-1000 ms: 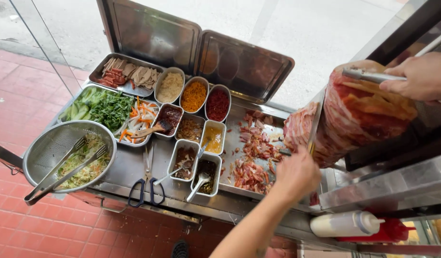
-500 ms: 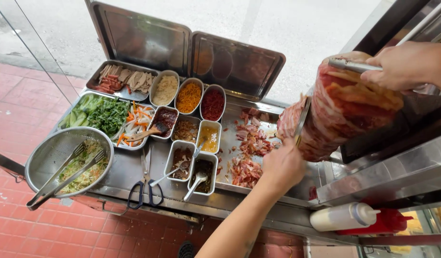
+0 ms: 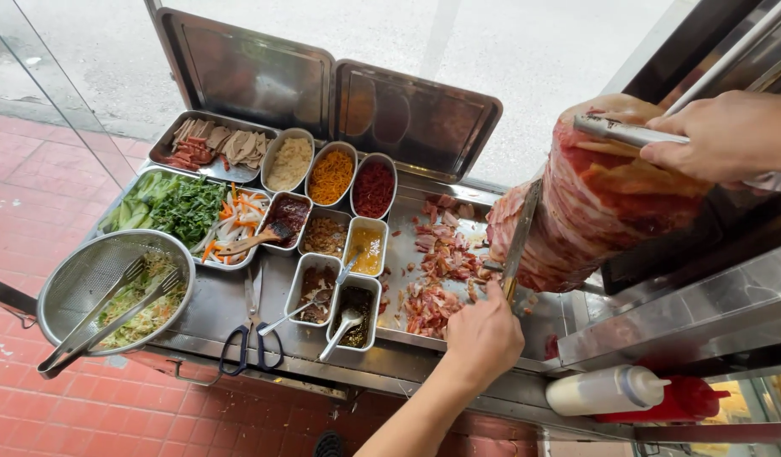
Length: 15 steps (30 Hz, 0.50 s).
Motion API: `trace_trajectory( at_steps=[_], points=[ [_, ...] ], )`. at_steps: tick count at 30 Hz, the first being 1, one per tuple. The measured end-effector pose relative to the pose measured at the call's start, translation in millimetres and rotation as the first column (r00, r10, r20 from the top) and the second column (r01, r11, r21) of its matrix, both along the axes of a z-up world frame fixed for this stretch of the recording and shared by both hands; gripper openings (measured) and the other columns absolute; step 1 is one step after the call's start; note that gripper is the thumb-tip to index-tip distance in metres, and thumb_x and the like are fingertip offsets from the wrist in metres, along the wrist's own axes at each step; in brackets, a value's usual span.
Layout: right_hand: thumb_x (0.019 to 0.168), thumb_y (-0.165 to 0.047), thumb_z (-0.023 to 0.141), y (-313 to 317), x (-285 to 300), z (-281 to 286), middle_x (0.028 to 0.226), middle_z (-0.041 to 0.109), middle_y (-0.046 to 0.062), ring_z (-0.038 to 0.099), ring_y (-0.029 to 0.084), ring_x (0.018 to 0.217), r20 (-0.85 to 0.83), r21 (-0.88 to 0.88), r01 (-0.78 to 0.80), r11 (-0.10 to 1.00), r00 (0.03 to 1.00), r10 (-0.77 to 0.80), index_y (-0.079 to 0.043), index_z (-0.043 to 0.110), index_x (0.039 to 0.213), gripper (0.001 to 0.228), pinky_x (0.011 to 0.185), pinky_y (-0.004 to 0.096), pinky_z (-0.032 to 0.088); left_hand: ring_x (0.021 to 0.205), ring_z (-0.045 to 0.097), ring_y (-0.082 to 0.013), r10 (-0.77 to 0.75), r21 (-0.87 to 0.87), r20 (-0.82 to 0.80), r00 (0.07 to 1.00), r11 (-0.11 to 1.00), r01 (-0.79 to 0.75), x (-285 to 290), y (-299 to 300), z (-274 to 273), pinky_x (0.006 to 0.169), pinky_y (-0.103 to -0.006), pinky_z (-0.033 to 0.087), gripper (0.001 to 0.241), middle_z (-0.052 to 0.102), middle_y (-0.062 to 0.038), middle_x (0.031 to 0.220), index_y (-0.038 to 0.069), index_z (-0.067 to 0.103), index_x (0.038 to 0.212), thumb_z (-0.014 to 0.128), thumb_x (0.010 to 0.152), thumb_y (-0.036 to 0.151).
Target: Slicing meat from a vertical rotisserie and organizing the sliced pieces into a tray.
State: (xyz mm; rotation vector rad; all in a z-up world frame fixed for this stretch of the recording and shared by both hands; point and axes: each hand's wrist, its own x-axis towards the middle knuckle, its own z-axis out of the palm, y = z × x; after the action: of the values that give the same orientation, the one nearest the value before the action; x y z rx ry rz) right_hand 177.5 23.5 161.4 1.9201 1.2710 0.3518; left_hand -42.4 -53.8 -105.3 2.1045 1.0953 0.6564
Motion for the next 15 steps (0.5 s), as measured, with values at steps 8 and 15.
trace_trajectory(
  at_steps=[8,15],
  points=[
    [0.102,-0.056,0.041,-2,-16,4,0.092,0.092,0.002,0.087,0.019,0.070,0.005,0.017,0.011,1.000,1.000,-0.011,-0.031,0.050,0.150,0.055,0.066,0.028,0.066,0.060,0.068,-0.0450,-0.012,0.053,-0.004,1.000,0.999,0.013,10,25,0,0.054,-0.0512,0.052,0.073,0.070,-0.026,0.074,-0.021,0.031,0.147,0.051,0.084,0.011],
    [0.100,-0.056,0.042,-8,-6,0,0.103,0.086,0.001,0.084,0.022,0.072,-0.040,0.038,-0.025,0.999,0.999,0.026,-0.032,0.051,0.149,0.055,0.067,0.030,0.065,0.063,0.069,-0.0433,-0.046,-0.026,-0.072,0.996,0.999,0.044,16,49,1,0.057,-0.0545,0.054,0.035,0.070,-0.024,0.076,-0.012,0.051,0.113,0.045,0.094,0.017]
  ],
)
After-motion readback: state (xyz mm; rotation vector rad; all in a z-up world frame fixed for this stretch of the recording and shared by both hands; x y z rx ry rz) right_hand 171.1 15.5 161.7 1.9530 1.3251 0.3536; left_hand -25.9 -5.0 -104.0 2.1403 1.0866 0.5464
